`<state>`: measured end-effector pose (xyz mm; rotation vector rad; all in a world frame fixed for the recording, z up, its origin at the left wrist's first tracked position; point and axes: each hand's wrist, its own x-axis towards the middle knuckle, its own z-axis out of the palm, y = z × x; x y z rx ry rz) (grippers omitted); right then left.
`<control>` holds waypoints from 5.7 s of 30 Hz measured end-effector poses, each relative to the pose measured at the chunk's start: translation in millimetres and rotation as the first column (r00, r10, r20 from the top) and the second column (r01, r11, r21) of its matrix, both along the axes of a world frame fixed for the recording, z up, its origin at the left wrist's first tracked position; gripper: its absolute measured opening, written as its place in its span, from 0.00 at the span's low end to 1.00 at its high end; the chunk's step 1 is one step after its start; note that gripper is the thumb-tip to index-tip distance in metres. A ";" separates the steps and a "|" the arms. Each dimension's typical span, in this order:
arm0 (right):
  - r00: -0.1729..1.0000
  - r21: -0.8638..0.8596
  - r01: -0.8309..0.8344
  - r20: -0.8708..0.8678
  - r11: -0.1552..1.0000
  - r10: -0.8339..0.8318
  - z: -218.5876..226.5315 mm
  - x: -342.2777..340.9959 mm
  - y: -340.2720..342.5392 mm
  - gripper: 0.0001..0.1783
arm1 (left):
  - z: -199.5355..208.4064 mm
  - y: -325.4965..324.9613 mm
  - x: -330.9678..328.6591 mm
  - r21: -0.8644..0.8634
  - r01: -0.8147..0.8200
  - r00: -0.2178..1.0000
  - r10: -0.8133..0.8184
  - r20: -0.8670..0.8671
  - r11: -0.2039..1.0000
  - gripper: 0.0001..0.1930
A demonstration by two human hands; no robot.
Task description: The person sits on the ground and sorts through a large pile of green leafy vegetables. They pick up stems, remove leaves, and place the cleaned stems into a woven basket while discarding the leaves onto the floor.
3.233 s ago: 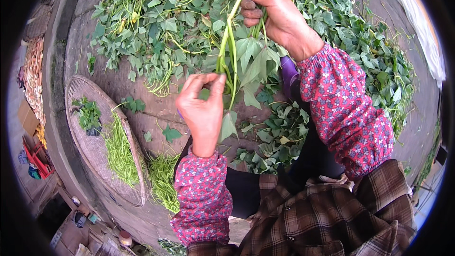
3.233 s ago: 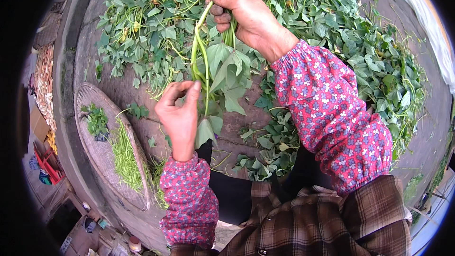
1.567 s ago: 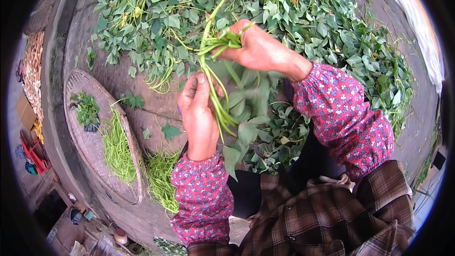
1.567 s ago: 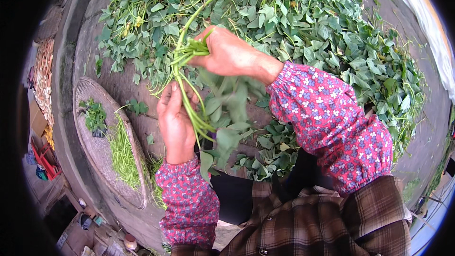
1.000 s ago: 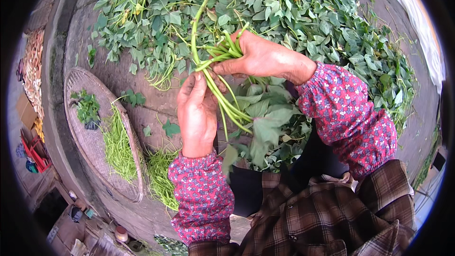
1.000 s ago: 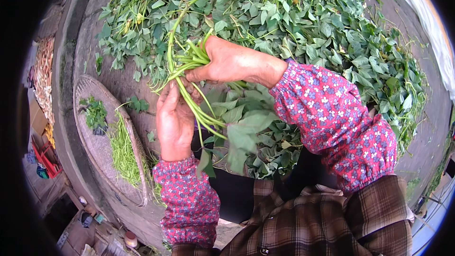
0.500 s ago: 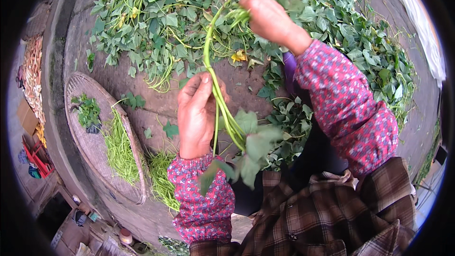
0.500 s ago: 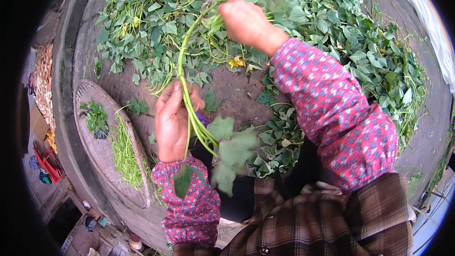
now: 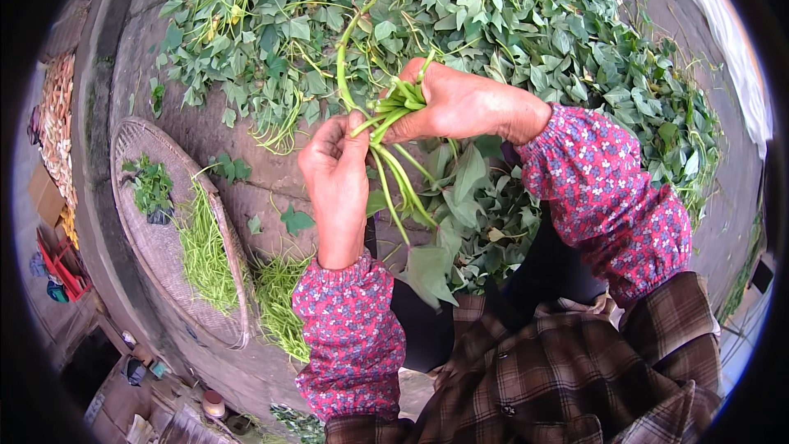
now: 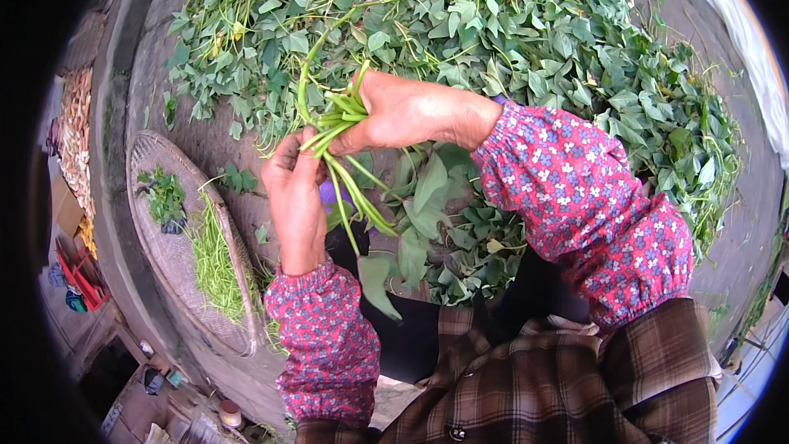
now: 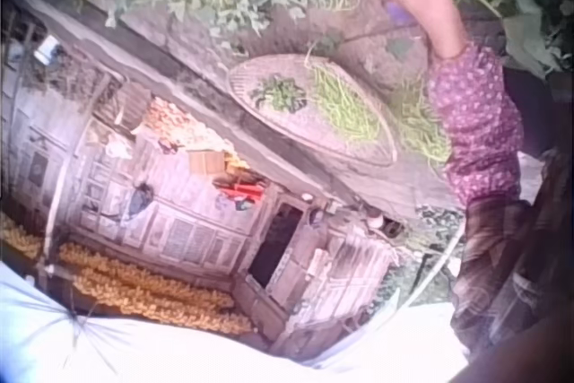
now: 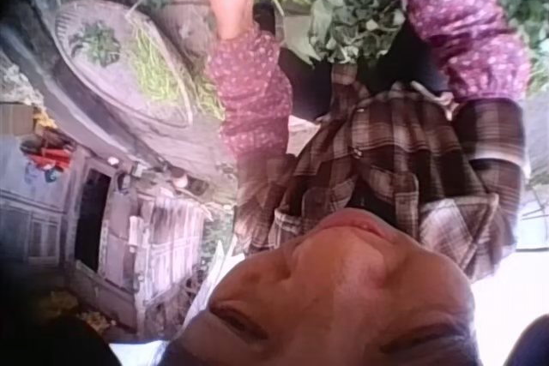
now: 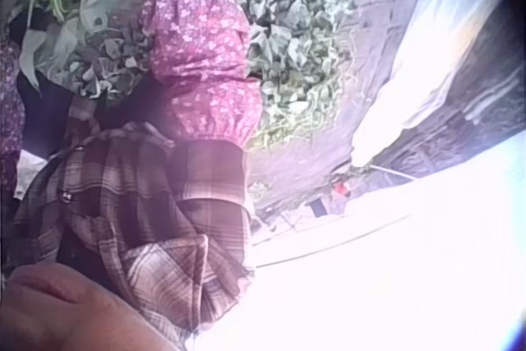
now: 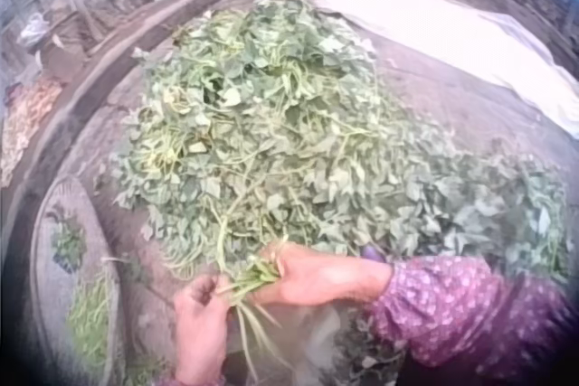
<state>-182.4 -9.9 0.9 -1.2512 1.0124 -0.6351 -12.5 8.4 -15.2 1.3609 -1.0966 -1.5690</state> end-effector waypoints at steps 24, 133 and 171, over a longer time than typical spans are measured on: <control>0.986 -0.065 -0.149 -0.086 0.987 0.143 4.3 -4.4 7.2 0.11 | -1.8 -8.1 -7.5 0.013 -0.118 0.993 0.118 0.021 0.993 0.12; 0.806 0.188 0.463 0.317 0.866 -0.500 0.1 -20.2 -16.7 0.09 | -13.7 -10.5 54.0 0.186 -0.309 0.781 0.361 -0.510 0.933 0.08; 0.290 -0.549 0.784 -0.089 0.290 -0.953 153.0 -351.7 156.6 0.12 | -24.2 78.8 67.8 -0.046 -0.036 0.997 0.039 0.061 0.998 0.08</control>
